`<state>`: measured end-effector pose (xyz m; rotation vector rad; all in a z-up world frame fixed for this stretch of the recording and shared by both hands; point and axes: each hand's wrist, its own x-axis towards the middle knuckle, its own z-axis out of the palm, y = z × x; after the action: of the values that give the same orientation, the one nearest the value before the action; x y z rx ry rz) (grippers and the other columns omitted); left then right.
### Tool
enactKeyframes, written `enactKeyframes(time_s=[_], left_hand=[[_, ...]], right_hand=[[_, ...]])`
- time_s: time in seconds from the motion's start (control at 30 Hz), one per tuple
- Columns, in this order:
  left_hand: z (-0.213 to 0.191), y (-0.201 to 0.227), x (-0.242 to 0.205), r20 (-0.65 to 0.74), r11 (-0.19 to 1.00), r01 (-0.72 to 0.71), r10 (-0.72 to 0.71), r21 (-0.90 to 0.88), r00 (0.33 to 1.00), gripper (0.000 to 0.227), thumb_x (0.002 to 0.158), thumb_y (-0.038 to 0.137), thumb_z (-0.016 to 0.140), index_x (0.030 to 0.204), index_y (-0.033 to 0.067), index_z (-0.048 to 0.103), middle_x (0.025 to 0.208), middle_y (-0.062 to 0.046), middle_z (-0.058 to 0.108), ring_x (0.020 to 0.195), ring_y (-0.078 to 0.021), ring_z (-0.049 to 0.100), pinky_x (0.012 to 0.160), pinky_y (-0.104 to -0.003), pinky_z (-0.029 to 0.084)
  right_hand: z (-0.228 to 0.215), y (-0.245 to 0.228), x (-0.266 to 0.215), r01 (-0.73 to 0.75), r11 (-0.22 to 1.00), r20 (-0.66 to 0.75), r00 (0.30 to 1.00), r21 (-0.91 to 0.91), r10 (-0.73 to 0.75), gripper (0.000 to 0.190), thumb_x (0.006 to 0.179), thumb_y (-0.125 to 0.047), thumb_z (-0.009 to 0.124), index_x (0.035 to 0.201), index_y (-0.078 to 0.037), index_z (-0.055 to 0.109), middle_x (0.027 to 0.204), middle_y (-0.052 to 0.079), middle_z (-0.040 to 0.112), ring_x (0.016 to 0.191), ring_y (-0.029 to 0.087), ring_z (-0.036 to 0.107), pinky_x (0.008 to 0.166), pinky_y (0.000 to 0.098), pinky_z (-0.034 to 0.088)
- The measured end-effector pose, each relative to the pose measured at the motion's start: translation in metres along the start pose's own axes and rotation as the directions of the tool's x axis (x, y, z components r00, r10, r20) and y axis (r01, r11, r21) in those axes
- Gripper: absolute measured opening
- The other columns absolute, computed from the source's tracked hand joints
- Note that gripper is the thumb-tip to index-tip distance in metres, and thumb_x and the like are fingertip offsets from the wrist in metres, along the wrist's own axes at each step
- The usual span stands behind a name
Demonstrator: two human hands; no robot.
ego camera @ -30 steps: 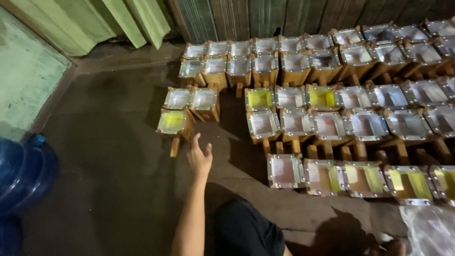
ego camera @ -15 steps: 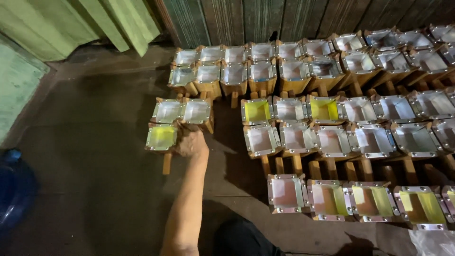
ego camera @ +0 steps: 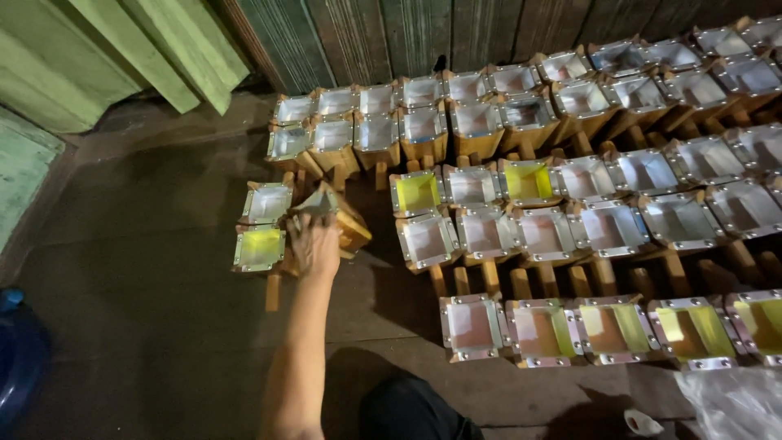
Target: The person sits on the floor and applies glue from a white tube to the edges of small wooden lantern frames with translucent panels. They handle each lantern one at a time, apply adhesive to the seams, and place the finished units back into a large group of similar lanterns arranged on the floor.
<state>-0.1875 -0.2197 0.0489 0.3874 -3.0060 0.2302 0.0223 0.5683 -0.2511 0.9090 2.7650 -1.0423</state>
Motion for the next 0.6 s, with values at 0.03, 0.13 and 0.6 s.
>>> enactKeyframes(time_s=[0.03,0.13,0.6], left_hand=[[-0.012,0.0,-0.004,0.191,0.925,0.244,-0.193,-0.292,0.962,0.038,0.103,0.041,0.045,0.136,0.0273,0.058,0.146,-0.004,0.051,0.139,-0.0328,0.039,0.114,-0.067,0.025],[-0.05,-0.002,-0.044,0.123,0.886,0.23,-0.196,-0.402,0.973,0.045,0.101,0.046,0.047,0.138,0.0225,0.059,0.141,-0.01,0.051,0.136,-0.0395,0.044,0.104,-0.065,0.039],[-0.199,0.101,-0.314,-0.602,0.834,-0.548,0.403,-0.07,0.689,0.04,0.091,0.04,0.076,0.125,0.0186,0.07,0.114,0.002,0.071,0.057,-0.0225,0.063,0.049,-0.038,0.048]], right_hand=[[0.0,0.002,0.006,-0.002,1.0,0.006,1.0,0.001,0.002,0.092,0.066,0.001,0.086,0.153,-0.015,0.061,0.102,0.025,0.081,0.088,0.032,0.078,0.077,0.0425,0.059],[0.003,0.018,0.012,-0.023,1.0,-0.003,1.0,0.013,0.023,0.097,0.064,0.005,0.086,0.155,-0.016,0.06,0.102,0.026,0.081,0.089,0.032,0.079,0.076,0.0425,0.06],[-0.135,-0.332,-0.316,0.123,0.623,0.098,0.946,0.772,-0.309,0.026,0.096,-0.006,0.061,0.121,-0.001,0.066,0.11,0.013,0.08,0.1,0.017,0.073,0.092,0.0289,0.056]])
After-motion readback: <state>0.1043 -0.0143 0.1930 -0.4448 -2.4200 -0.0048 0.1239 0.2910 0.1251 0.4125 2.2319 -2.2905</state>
